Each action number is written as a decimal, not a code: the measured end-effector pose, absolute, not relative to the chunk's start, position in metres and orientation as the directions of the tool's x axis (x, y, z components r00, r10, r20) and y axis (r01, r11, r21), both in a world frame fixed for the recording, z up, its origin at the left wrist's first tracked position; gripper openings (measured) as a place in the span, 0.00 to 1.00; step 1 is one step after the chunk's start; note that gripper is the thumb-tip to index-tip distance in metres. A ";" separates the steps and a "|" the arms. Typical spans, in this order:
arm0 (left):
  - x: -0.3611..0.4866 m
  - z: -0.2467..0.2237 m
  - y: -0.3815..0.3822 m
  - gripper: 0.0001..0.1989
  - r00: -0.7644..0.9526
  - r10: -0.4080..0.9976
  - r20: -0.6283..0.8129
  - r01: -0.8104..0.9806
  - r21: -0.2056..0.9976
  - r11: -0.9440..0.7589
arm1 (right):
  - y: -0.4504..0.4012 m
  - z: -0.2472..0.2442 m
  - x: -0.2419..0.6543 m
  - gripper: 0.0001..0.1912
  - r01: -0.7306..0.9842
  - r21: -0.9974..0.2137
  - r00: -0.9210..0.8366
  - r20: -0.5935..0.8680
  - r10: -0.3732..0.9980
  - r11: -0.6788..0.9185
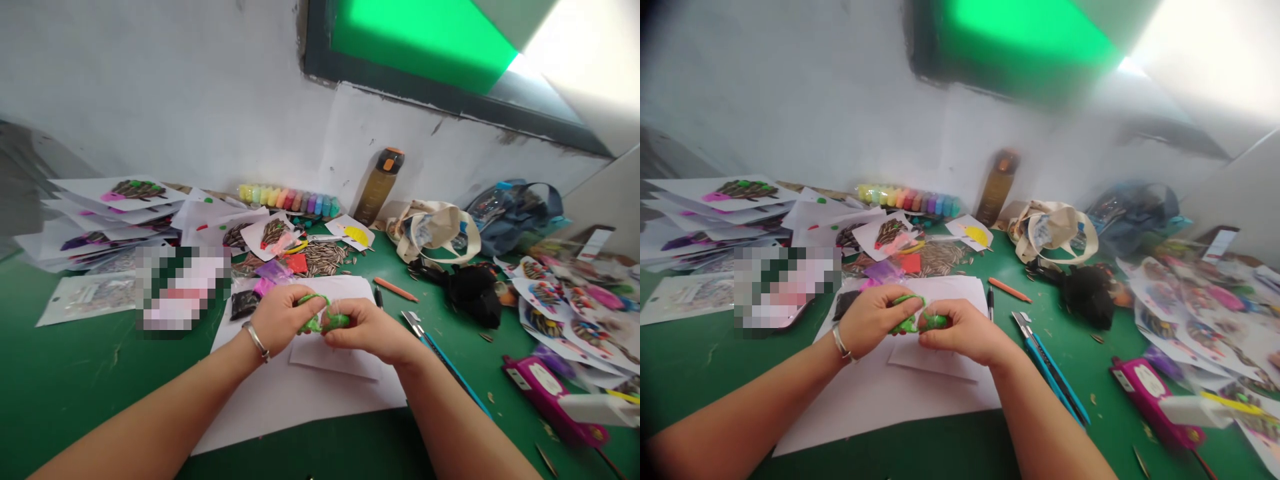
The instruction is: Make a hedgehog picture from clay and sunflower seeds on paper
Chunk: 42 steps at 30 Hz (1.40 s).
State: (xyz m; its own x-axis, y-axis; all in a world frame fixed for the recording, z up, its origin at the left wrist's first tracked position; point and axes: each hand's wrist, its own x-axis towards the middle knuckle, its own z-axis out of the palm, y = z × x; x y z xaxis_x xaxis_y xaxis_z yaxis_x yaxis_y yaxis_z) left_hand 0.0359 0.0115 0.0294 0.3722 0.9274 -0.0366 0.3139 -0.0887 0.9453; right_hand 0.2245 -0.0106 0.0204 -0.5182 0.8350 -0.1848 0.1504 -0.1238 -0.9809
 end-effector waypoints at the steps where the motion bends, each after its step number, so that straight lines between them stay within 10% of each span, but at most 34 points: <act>1: 0.036 0.029 0.011 0.16 0.381 0.924 -0.034 0.326 0.940 -0.099 | -0.010 0.020 0.224 0.03 0.182 -0.977 -0.512 -0.191 0.837 -0.112; 35: 0.004 0.022 0.048 0.25 0.057 0.971 -0.234 -0.051 0.970 0.237 | -0.003 0.021 0.235 0.14 -0.336 -0.892 -0.195 -0.249 0.949 -0.303; 42: -0.019 0.037 0.054 0.31 0.016 0.989 -0.147 0.174 0.974 0.142 | -0.001 0.017 0.237 0.13 -0.330 -0.906 -0.168 -0.220 0.961 -0.265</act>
State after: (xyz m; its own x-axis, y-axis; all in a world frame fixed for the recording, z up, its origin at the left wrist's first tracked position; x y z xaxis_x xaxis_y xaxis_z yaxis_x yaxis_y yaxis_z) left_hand -0.0193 0.0543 0.0369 0.0161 0.9891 -0.1466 0.1743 0.1416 0.9745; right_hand 0.2366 -0.0009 0.0169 -0.1684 0.9609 -0.2197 -0.3297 -0.2649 -0.9062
